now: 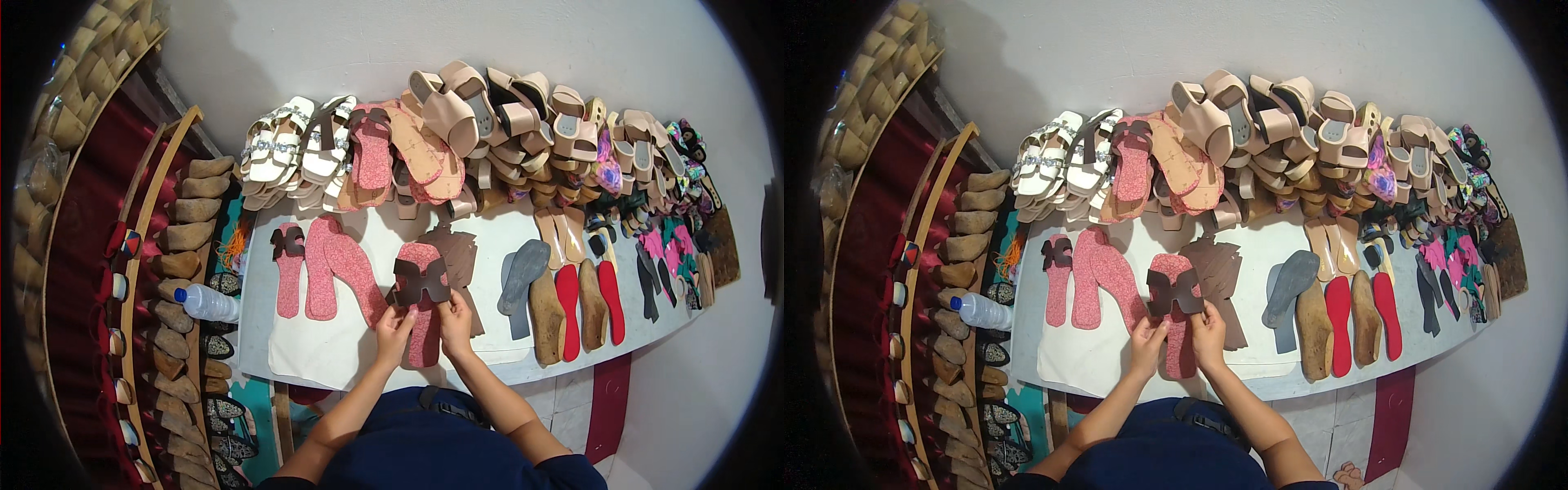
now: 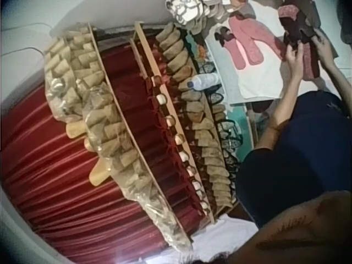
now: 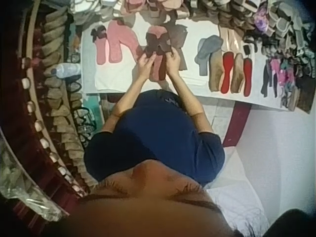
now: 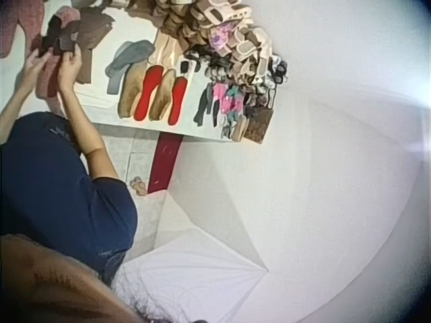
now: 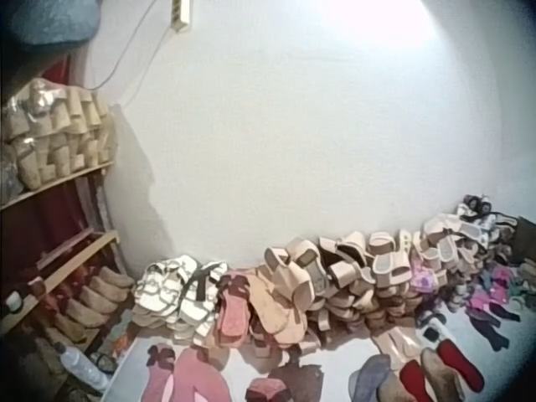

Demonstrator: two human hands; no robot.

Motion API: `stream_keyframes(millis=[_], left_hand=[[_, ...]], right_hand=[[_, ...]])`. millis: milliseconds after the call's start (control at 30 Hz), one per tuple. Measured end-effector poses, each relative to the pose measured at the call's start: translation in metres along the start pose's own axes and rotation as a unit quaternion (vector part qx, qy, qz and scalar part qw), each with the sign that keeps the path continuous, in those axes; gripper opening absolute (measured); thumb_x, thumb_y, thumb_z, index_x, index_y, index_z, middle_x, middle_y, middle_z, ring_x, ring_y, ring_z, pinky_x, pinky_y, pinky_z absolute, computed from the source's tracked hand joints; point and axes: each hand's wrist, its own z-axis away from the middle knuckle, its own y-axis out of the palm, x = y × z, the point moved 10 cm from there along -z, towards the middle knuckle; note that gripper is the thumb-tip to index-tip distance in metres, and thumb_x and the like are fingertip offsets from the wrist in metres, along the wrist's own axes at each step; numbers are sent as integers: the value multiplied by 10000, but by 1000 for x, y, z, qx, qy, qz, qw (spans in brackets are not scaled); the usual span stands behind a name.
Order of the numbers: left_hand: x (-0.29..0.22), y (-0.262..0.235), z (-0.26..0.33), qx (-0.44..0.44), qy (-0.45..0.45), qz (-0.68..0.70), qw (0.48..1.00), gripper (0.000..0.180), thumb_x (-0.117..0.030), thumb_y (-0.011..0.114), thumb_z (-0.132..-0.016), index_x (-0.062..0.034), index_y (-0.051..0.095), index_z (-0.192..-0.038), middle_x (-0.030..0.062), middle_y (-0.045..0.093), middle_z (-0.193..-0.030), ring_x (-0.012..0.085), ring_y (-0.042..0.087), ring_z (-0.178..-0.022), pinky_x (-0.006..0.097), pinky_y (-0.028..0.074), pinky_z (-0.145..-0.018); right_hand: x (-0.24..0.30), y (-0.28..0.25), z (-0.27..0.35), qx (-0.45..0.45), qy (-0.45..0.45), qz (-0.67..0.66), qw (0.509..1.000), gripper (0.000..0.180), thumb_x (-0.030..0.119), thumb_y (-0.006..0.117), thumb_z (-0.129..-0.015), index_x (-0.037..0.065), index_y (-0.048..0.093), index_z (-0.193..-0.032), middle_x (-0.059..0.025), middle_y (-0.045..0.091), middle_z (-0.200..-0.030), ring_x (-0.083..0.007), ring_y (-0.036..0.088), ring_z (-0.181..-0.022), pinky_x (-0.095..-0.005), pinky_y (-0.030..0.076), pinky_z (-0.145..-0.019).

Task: The recorder is assembling sandals by placing brown straps onto pink insoles.

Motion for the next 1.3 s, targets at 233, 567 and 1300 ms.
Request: stream_keyframes(millis=[233,567,1300], left_hand=[[-4,-38,-6,-145,61,-86,984,107,-37,490,-808,13,513,-900,13,528,-816,71,490,-755,201,384,-691],[-26,-23,-7,-83,132,-265,952,95,-31,493,-810,40,549,-839,32,527,-790,79,498,-733,196,401,-645],[12,-45,-5,-99,-40,-58,993,205,-106,533,-812,40,538,-955,23,553,-837,63,493,-748,190,402,-663]], right_hand=[[-10,5,1,32,41,-5,999,209,89,484,-838,-24,483,-1014,-38,554,-886,-64,511,-758,-186,406,-679],[-2,-5,-3,-2,23,17,1000,161,82,502,-820,-6,520,-953,-14,557,-822,-51,504,-691,-172,398,-601],[-39,20,12,166,137,77,974,286,112,531,-808,4,450,-1061,-29,542,-904,-89,494,-852,-230,379,-774]])
